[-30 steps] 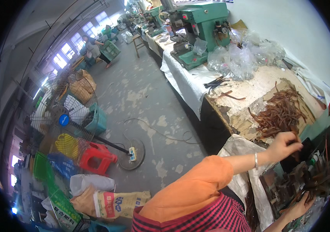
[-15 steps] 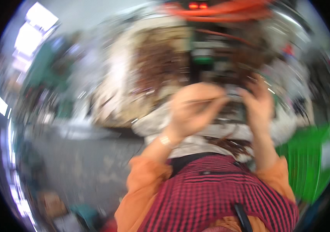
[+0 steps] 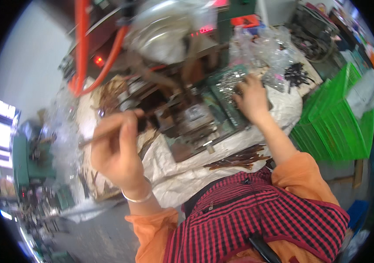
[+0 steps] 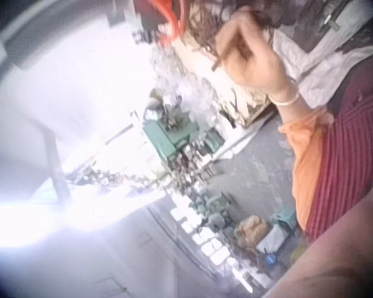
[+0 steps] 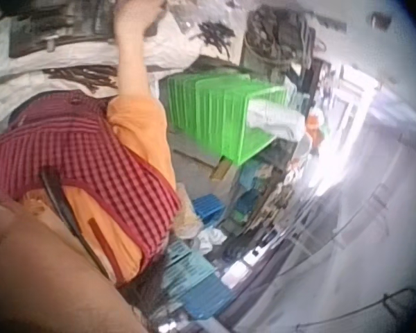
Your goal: The person repeatedly picks up brown strap-like pieces and small metallic beads, inserts the beads into the straps, and places the assembled pieces into a green plastic basket. The process is continuous and repetitive throughout the clip.
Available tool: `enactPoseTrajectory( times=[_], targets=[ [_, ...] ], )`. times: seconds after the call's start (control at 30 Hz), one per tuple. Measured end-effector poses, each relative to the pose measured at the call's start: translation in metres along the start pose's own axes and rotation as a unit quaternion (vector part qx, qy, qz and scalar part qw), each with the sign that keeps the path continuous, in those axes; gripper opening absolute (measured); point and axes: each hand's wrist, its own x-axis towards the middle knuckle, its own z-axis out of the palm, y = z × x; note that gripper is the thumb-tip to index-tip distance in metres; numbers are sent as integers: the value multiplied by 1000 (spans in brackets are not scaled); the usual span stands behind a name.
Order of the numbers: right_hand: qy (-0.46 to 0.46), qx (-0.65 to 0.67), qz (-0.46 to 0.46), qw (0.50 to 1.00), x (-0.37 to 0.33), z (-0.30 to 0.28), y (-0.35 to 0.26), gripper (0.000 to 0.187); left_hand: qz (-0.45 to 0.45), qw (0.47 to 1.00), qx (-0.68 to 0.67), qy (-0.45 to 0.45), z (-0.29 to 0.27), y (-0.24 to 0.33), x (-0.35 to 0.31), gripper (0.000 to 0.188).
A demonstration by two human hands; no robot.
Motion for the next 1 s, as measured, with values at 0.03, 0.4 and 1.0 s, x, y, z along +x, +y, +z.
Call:
enactPoseTrajectory(
  times=[0.03, 0.4, 1.0],
  targets=[
    [6, -11, -5, 1000, -4, 7, 3, 16, 9, 998, 31, 57, 8, -12, 7, 7],
    [38, -32, -25, 998, -8, 13, 4, 16, 46, 997, 12, 56, -26, -41, -31, 13],
    [77, 274, 77, 955, -7, -5, -9, 15, -87, 987, -31, 129, 15, -4, -45, 17]
  ],
)
